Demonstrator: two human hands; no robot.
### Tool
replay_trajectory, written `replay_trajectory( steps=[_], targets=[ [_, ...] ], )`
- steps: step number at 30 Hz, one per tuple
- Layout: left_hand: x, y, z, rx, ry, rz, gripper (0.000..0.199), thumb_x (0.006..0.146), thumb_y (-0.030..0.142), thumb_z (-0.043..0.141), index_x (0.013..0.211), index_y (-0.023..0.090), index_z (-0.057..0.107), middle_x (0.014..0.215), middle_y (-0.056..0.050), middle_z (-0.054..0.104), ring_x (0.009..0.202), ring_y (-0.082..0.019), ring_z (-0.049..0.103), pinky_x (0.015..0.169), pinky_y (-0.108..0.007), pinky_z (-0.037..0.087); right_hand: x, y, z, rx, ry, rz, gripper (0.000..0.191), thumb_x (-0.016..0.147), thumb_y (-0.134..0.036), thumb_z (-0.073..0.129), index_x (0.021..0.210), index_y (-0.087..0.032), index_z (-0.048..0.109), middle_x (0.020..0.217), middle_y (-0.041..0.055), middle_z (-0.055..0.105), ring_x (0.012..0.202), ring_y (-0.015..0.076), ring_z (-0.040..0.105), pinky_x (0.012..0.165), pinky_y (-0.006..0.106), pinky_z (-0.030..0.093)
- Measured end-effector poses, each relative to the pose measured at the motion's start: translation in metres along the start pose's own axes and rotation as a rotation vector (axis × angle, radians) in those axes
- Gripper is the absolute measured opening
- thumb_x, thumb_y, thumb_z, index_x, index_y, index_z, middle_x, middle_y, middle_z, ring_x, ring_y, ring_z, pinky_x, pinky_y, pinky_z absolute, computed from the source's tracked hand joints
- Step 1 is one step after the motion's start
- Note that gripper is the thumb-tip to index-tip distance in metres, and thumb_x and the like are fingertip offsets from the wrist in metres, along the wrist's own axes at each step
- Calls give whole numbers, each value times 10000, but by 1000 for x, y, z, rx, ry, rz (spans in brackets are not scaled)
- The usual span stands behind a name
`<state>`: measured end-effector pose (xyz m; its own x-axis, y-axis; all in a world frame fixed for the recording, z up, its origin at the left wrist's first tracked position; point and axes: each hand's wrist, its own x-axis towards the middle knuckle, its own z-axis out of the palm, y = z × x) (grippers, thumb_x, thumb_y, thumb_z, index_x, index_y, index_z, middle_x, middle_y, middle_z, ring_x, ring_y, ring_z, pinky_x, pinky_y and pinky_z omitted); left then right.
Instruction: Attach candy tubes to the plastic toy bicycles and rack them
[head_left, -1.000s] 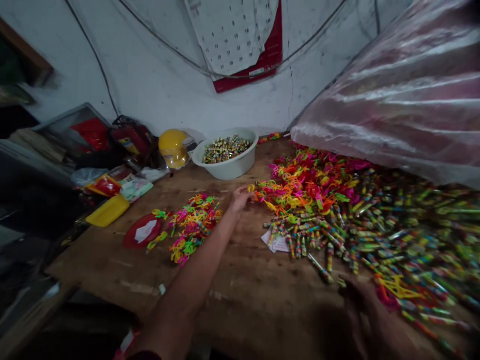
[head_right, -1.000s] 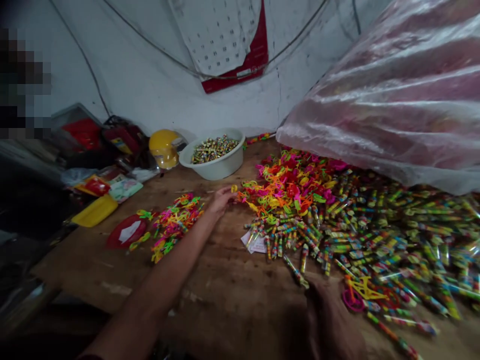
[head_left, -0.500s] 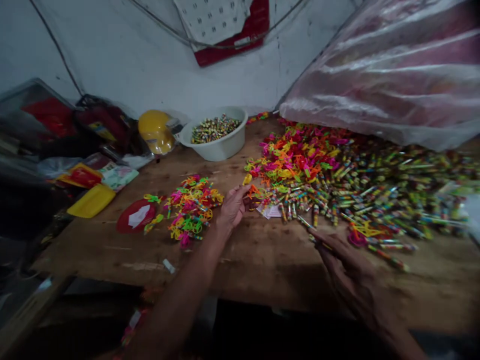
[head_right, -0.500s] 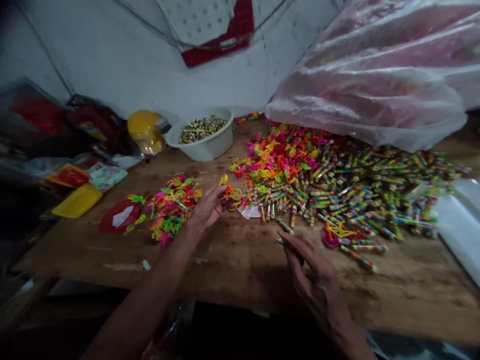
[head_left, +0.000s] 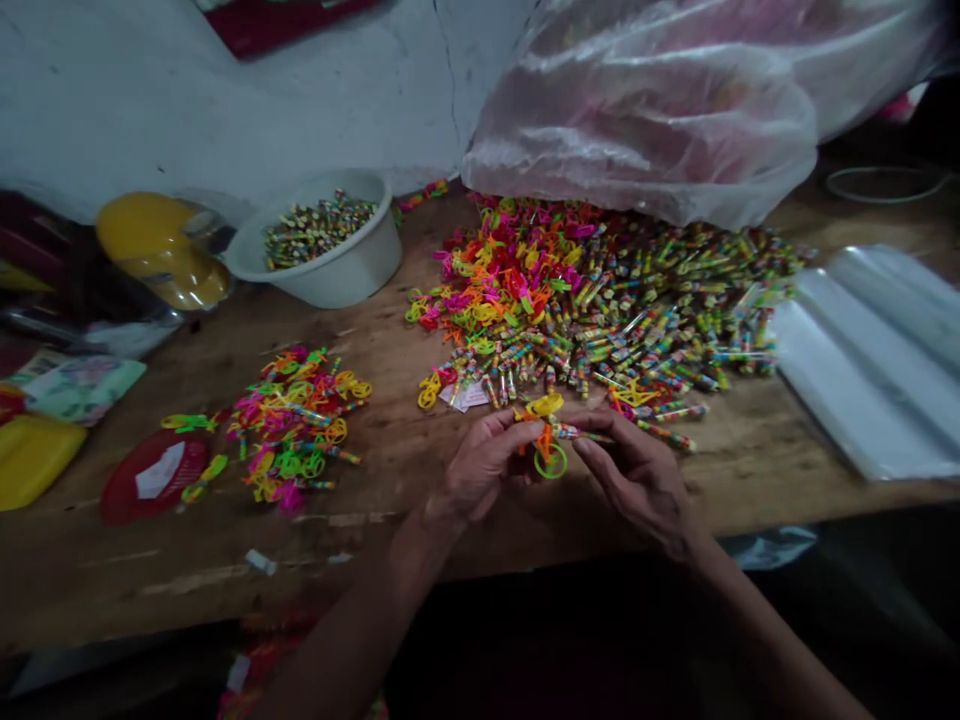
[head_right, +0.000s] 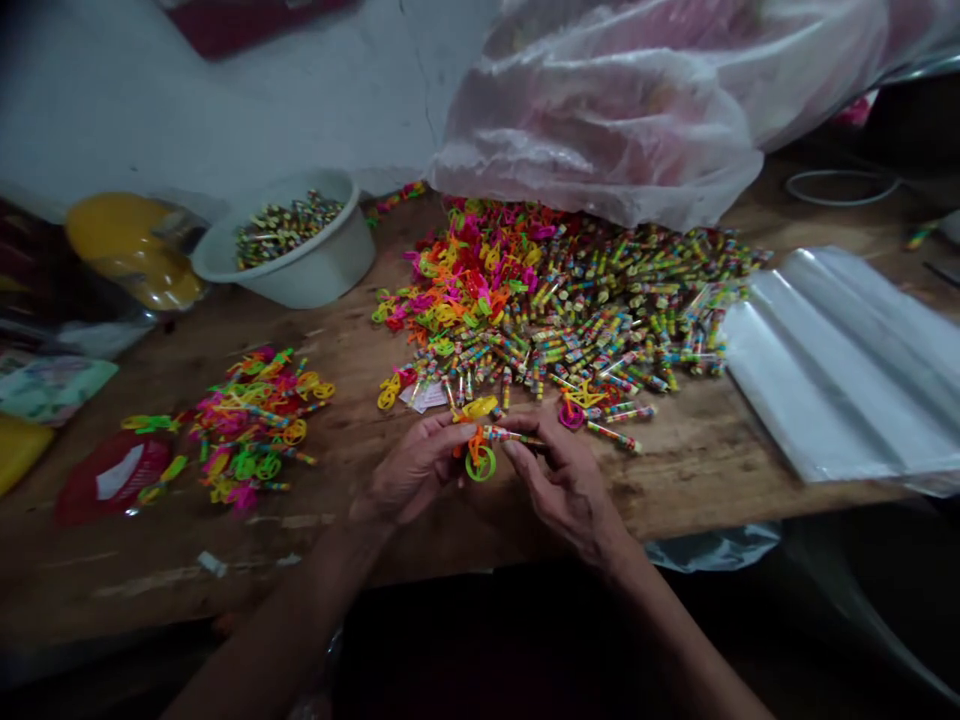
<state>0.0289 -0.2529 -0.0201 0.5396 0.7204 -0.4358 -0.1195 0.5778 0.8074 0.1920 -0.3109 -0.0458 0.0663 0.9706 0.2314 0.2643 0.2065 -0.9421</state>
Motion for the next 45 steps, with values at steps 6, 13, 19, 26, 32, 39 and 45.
replay_trajectory(
  steps=[6, 13, 19, 26, 32, 39, 45],
  targets=[
    [5, -10, -2, -166, -31, -54, 226, 748, 286, 673, 895, 128, 608, 733, -15, 616, 592, -91, 572, 547, -205, 484, -5, 6, 1, 64, 50, 12, 192, 852, -224, 553, 1039, -221, 597, 995, 40, 638, 914, 154, 611, 837, 300, 499],
    [1, -16, -2, -233, -89, -94, 176, 762, 275, 658, 828, 115, 621, 666, -14, 608, 527, -98, 566, 511, -234, 518, -7, 10, 0, -47, 61, -140, 209, 827, -166, 558, 1017, -226, 620, 924, 32, 662, 855, 156, 622, 777, 312, 510],
    [-2, -22, 1, -233, -138, -96, 204, 782, 291, 630, 870, 106, 627, 672, -31, 608, 530, -108, 577, 526, -247, 529, -16, 13, 8, 78, 109, -84, 152, 847, -203, 542, 975, -217, 625, 913, 50, 631, 873, 172, 606, 754, 313, 517],
    [-9, -26, 2, -194, -138, -87, 182, 809, 268, 593, 883, 106, 628, 701, -38, 603, 560, -121, 592, 554, -276, 540, -26, 21, 19, 245, 105, 78, 111, 868, -244, 527, 951, -214, 593, 917, 34, 623, 875, 149, 602, 752, 275, 516],
    [-15, -25, 5, -37, 18, -75, 218, 755, 262, 652, 888, 95, 610, 723, -40, 611, 570, -120, 577, 536, -293, 546, -17, 13, -4, 9, -114, -179, 189, 850, -143, 518, 992, -223, 613, 916, 46, 624, 860, 166, 598, 746, 309, 499],
    [-14, -32, 7, -101, -29, -93, 252, 745, 319, 663, 892, 119, 624, 767, -35, 625, 616, -126, 592, 600, -307, 545, -13, 6, -5, -129, -167, -191, 192, 858, -149, 499, 1013, -209, 594, 889, 44, 624, 824, 153, 601, 722, 279, 489],
    [-42, 21, -81, 244, 520, 168, 321, 696, 402, 680, 857, 129, 632, 729, -15, 631, 576, -100, 555, 561, -216, 464, -16, 22, 12, -179, -14, 6, 368, 867, -285, 508, 1226, -209, 487, 953, 58, 630, 763, 152, 611, 660, 272, 505]
  ],
)
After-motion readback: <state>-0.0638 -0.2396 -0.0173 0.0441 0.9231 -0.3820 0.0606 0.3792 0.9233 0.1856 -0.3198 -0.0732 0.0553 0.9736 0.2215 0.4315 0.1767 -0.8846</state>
